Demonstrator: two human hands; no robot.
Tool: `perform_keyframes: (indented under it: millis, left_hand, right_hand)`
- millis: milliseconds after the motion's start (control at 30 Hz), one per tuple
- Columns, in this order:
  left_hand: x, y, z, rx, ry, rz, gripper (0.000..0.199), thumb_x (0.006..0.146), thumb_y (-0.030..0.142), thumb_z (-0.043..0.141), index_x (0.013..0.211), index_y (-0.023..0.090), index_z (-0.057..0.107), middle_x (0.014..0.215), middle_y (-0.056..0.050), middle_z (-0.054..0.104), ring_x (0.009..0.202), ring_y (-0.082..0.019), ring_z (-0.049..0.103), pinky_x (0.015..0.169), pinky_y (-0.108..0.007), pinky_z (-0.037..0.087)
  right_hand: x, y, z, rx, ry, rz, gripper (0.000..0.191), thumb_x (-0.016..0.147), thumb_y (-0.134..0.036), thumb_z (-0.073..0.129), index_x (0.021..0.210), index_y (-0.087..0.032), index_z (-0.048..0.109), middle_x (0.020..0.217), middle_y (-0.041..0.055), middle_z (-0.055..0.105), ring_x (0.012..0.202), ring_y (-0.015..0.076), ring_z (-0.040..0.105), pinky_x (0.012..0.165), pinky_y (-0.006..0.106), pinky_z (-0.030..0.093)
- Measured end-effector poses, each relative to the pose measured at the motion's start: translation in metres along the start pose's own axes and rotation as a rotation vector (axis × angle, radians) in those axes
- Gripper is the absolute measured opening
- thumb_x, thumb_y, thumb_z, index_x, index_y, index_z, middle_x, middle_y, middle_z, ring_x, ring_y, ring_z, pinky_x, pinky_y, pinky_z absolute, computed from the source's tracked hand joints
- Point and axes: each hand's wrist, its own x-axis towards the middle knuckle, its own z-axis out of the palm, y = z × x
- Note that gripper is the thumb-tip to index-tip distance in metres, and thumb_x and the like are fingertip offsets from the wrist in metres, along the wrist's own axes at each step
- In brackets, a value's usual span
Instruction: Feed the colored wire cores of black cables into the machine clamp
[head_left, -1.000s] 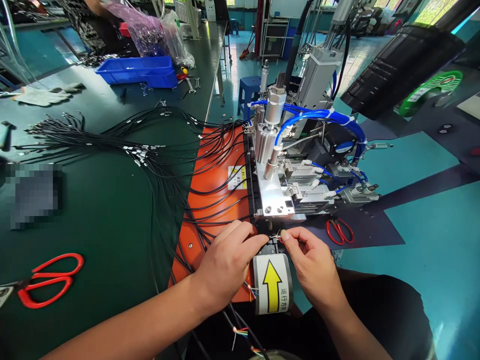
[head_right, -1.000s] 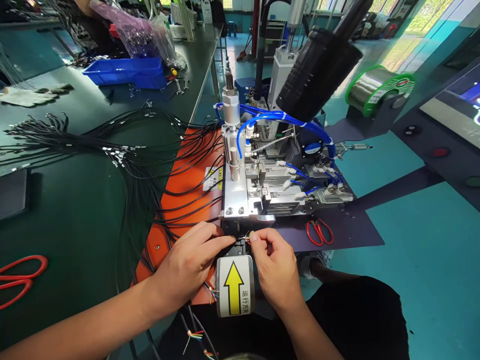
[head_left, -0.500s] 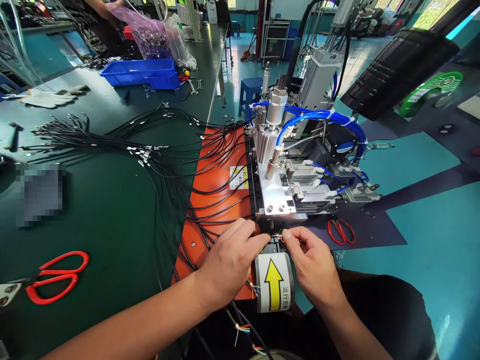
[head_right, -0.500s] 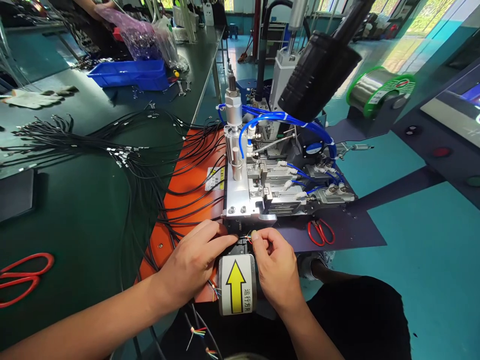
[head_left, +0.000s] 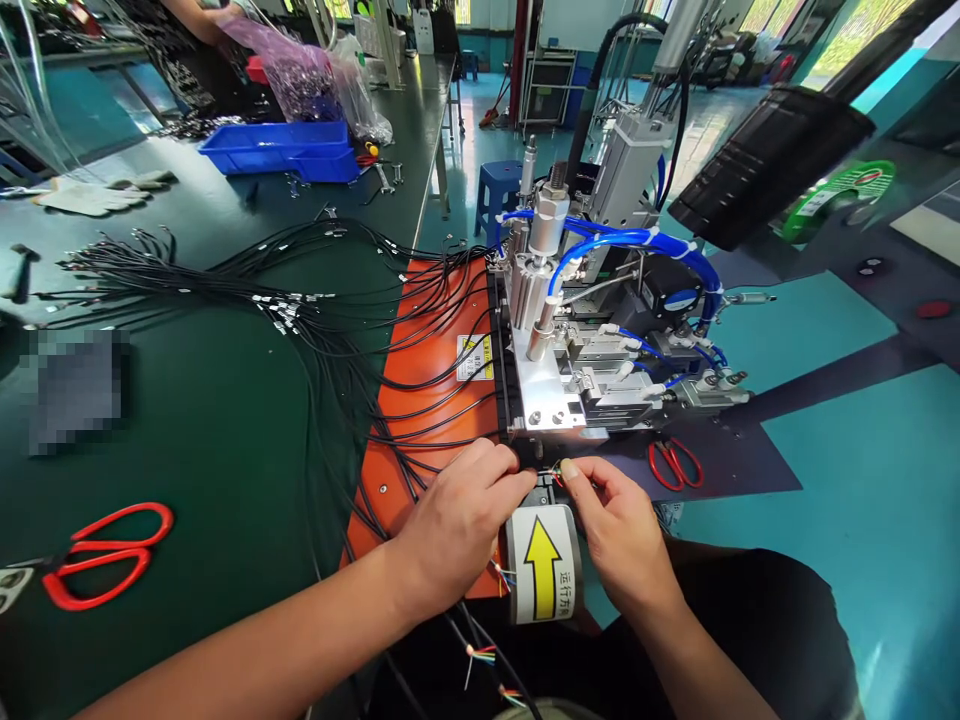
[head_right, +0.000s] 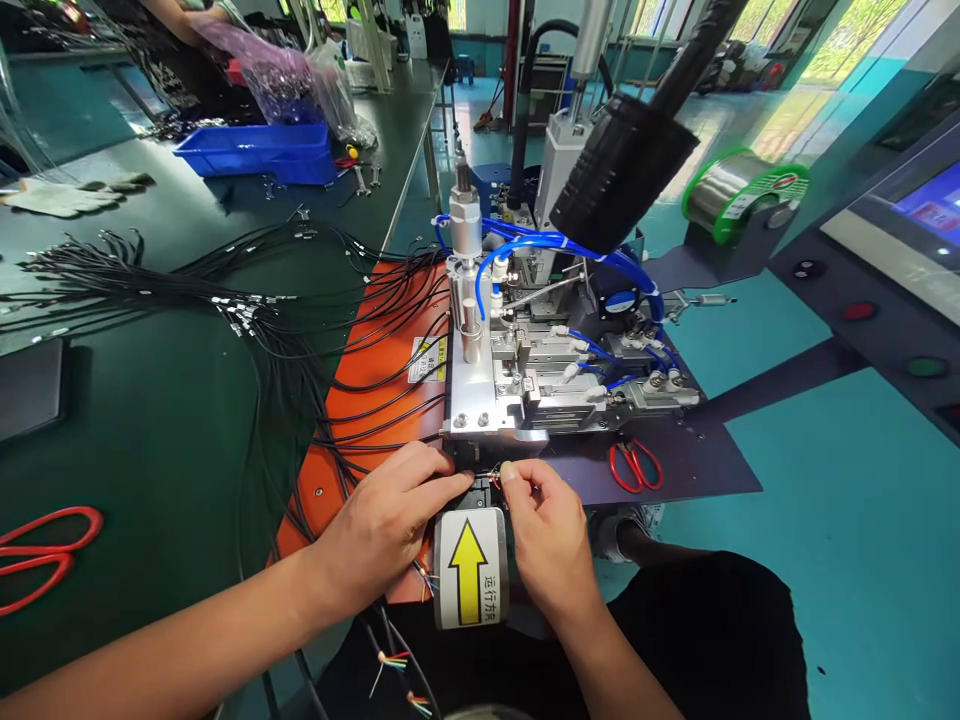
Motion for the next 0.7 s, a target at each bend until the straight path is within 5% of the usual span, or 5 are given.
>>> perform_keyframes:
  millis: [200, 300, 467, 700]
  left_hand:
    - [0.000, -0.001, 0.001, -0.008, -0.005, -0.015, 0.024, 0.096, 0.009, 0.048, 0.111, 0.010, 0.067, 0.097, -0.010, 0.060, 0.089, -0.019, 0.050, 0.077, -0.034, 0.050]
    - [-0.001, -0.002, 0.001, -0.007, -0.006, -0.018, 0.024, 0.097, 0.009, 0.047, 0.110, 0.009, 0.068, 0.097, -0.010, 0.060, 0.090, -0.019, 0.051, 0.077, -0.034, 0.050]
    - [-0.001, -0.002, 0.001, -0.005, -0.007, -0.024, 0.023, 0.095, 0.009, 0.050, 0.110, 0.010, 0.068, 0.097, -0.010, 0.060, 0.089, -0.019, 0.051, 0.077, -0.034, 0.050]
    - [0.000, -0.001, 0.000, -0.007, 0.012, -0.011, 0.023, 0.095, 0.009, 0.050, 0.109, 0.010, 0.069, 0.098, -0.010, 0.061, 0.090, -0.019, 0.052, 0.078, -0.035, 0.051]
  right_hand:
    - [-0.008, -0.006, -0.005, 0.081, -0.122, 0.076, 0.043, 0.085, -0.057, 0.063, 0.088, -0.014, 0.069, 0.082, 0.0067, 0.063, 0.072, 0.0174, 0.053, 0.064, 0.027, 0.044]
    - [-0.009, -0.009, -0.003, 0.027, -0.083, 0.053, 0.042, 0.086, -0.057, 0.062, 0.085, -0.016, 0.067, 0.077, 0.0049, 0.061, 0.068, 0.0163, 0.051, 0.061, 0.027, 0.042]
    - [-0.010, -0.013, -0.003, -0.214, 0.023, -0.103, 0.038, 0.091, -0.054, 0.055, 0.081, -0.018, 0.064, 0.074, 0.0026, 0.058, 0.067, 0.0152, 0.051, 0.061, 0.028, 0.040]
    - [-0.004, -0.008, -0.007, -0.331, 0.014, -0.339, 0.026, 0.099, -0.038, 0.051, 0.082, -0.020, 0.060, 0.080, 0.0003, 0.055, 0.072, 0.0124, 0.052, 0.066, 0.026, 0.041]
